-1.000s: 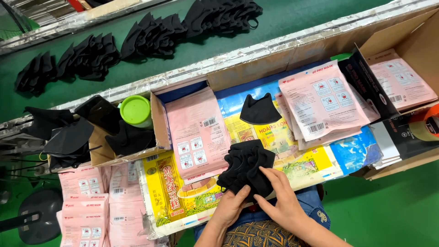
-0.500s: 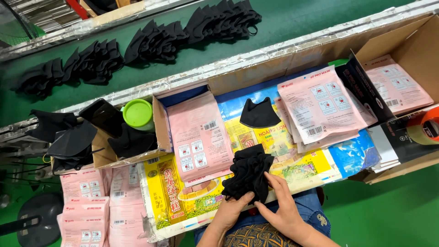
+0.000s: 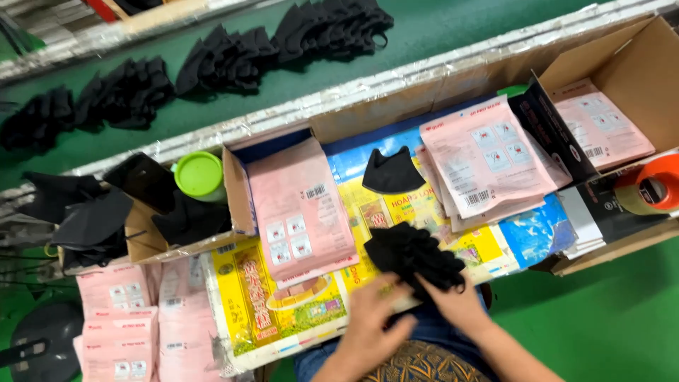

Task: Packing individual face masks into pink product packets and organizing them near a conveyor belt.

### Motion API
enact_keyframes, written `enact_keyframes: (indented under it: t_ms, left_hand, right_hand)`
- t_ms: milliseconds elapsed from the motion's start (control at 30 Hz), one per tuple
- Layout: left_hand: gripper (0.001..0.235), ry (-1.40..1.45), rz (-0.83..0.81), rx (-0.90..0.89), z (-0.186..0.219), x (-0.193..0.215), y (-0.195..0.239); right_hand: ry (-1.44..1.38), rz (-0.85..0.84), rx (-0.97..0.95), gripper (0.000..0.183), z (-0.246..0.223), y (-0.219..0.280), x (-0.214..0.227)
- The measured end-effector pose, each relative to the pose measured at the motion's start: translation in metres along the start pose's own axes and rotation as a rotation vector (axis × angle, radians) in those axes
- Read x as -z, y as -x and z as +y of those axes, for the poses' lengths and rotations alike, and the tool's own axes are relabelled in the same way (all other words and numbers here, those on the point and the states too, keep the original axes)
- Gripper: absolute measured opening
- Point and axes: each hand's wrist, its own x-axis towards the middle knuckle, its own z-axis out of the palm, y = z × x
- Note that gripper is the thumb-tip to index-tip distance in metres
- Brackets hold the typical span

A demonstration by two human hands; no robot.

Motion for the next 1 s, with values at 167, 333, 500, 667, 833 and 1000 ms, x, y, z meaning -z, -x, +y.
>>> enact_keyframes:
  t_ms: [167, 333, 500, 667, 833, 1000]
  left_hand:
    - [0.111, -0.067, 0.186, 0.086, 0.001, 0.057, -0.046]
    - [0.122, -0.103, -0.071, 0.009, -0.018, 0.019, -0.049]
    - [0.116, 0.360, 0.182, 0.214, -0.023, 0.003, -0.034]
    - [0.099, 0.088, 0.121, 0.043, -0.037, -0.009, -0.025]
    - [0.092, 0.090, 0.142, 0.094, -0.044, -0.025, -0.010]
    - [0.077, 1.058, 0.033, 0.306, -0.080, -0.043, -0.002]
  right_hand:
    - [-0.174, -0.067, 0.098, 0.070, -0.064, -0.043, 0.083]
    - [-0.313, -0.076, 0.091, 0.108, -0.081, -0.061, 0.064]
    - [-0.597, -0.132, -0.180, 0.105, -0.075, -0.051, 0.063]
    - [-0.379, -0.083, 0.046, 0.098, -0.061, -0.057, 0.057]
    - [-0.216, -0.038, 0.118, 0.088, -0.062, -0.048, 0.046]
    - [-0.375, -0.192, -0.090, 0.049, -0.079, -0.058, 0.109]
